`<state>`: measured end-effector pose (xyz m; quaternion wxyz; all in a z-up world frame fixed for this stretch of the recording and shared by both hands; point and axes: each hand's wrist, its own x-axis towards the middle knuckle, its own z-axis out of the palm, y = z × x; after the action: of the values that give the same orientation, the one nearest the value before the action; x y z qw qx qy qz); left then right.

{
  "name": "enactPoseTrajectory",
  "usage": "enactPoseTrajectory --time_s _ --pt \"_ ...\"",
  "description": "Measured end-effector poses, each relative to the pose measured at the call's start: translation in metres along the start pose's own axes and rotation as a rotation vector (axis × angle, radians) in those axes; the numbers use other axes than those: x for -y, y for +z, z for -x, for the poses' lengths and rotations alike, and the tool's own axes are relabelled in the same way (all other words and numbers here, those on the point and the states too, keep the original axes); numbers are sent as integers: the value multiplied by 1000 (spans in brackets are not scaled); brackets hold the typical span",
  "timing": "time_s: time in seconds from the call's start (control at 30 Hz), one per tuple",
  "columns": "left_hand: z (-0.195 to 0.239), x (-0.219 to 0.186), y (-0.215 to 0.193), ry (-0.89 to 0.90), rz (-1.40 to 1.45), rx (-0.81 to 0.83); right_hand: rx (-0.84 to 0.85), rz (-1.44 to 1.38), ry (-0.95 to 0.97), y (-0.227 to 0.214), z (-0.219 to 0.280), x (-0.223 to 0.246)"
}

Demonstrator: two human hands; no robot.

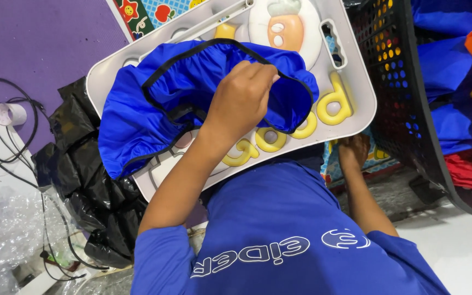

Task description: The person holds a blue drawstring bag on a white tray and uses pink scissors to cut the black drawstring cord. They trim the cord in several places and then pull the remaining pieces to adjust the bag's opening.

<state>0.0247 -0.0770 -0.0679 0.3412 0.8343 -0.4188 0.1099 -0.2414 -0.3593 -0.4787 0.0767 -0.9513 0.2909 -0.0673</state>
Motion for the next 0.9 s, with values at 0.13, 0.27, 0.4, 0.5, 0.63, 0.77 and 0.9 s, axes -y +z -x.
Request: enactPoseTrajectory --time_s 0.13,0.27,0.4,0.5,0.63,0.77,0.9 --pt "7 3 6 64 -250 57 386 65 279 17 -19 -10" --pt "11 10 11 61 -276 102 506 -84 425 -17 -28 -11" --pt "10 20 15 73 -249 102 564 -263 364 11 -30 -73" --pt "-1 8 8 -8 -114 79 612 -366 457 -76 -44 -37" --pt "-15 0 0 -78 -14 48 750 -1002 707 -103 -56 -35" --pt "-9 10 9 -68 -173 131 818 -1106 872 -146 -71 -12" --pt "2 21 31 -140 -410 410 814 -1961 944 -171 -84 -1"
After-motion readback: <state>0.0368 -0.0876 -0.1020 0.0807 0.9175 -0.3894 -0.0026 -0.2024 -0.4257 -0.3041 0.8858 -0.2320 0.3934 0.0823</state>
